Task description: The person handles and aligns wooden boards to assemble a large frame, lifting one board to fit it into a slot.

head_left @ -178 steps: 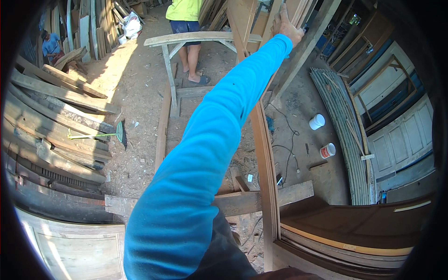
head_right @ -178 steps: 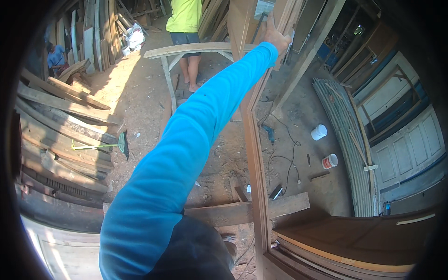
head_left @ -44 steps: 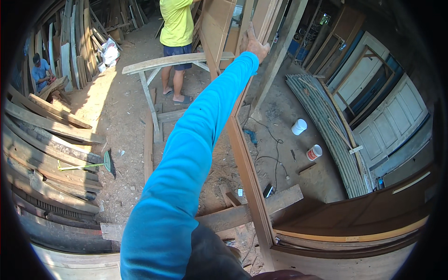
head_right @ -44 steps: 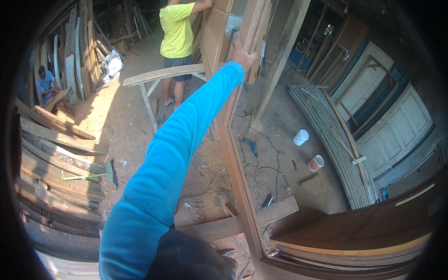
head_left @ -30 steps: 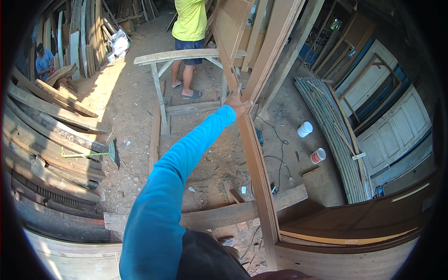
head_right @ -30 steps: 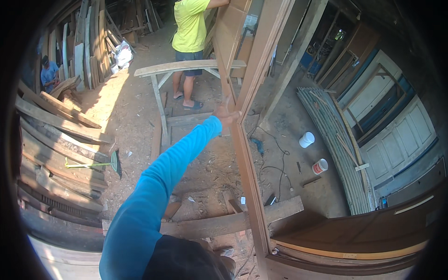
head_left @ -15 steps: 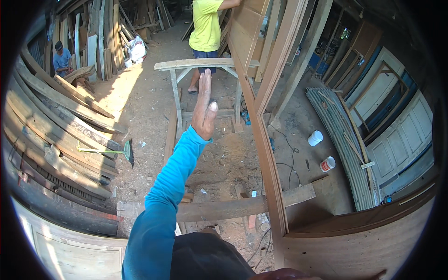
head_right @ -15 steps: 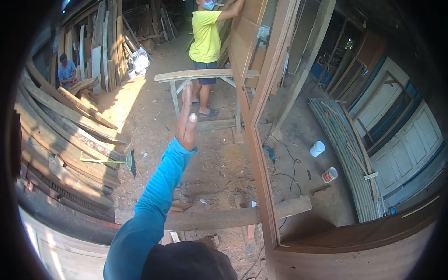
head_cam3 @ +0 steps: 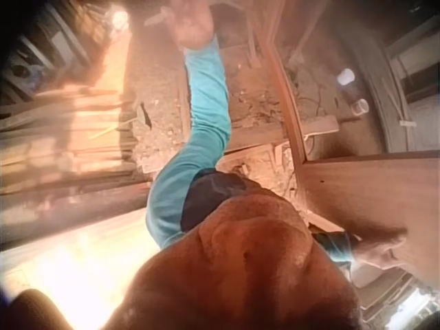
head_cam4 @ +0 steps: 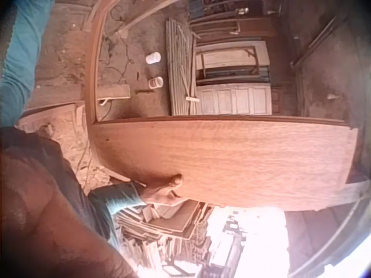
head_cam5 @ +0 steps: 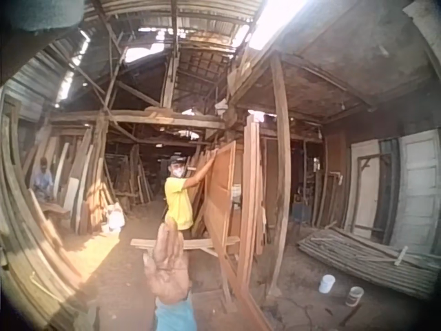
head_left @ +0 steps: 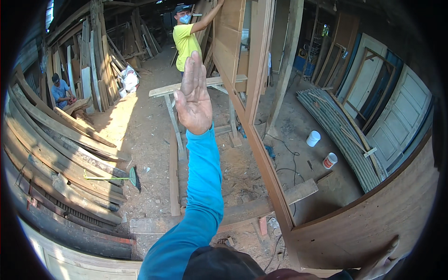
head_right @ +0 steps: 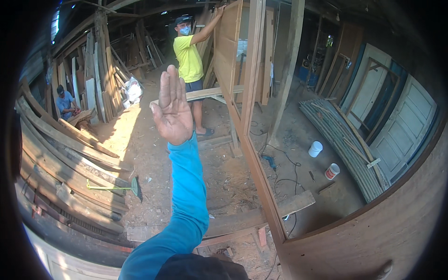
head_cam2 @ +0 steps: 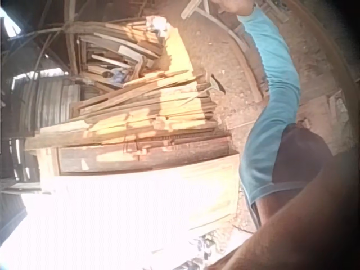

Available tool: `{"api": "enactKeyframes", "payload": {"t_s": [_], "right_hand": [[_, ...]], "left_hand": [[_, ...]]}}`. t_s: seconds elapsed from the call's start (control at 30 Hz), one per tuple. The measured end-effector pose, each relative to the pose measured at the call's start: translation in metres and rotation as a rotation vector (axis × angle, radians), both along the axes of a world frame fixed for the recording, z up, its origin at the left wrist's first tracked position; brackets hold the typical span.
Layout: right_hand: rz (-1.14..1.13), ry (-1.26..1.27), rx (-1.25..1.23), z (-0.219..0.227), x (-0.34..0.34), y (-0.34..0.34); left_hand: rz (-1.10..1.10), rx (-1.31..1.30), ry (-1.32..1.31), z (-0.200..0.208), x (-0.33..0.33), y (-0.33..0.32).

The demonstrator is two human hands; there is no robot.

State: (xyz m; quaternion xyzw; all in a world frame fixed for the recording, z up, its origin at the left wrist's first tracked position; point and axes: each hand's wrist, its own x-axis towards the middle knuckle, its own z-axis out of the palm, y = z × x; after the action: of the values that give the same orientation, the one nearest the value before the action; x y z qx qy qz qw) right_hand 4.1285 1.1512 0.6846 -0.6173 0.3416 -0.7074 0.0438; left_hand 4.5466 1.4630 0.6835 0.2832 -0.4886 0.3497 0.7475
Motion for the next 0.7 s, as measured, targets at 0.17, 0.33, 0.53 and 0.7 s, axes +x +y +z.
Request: {"api": "enactKeyframes", "payload": {"t_s": [0.17,0.33,0.53,0.7], "right_hand": [[-0.021,-0.025,0.02,-0.001,0.005,0.006],[0.0,-0.019,-0.024,-0.004,0.001,0.0],[0.052,-0.094,-0.069,0.001,0.027,0.021],[0.014,-0.081,0.006,-0.005,0.012,0.009]], "left_hand": [[0.045,0.017,0.145,-0.026,0.003,-0.01],[0.118,0.302,0.55,-0.071,0.018,-0.039],[0.366,0.662,0.681,-0.096,0.082,-0.072],[0.438,0.782,0.683,-0.091,0.126,-0.092]]}}
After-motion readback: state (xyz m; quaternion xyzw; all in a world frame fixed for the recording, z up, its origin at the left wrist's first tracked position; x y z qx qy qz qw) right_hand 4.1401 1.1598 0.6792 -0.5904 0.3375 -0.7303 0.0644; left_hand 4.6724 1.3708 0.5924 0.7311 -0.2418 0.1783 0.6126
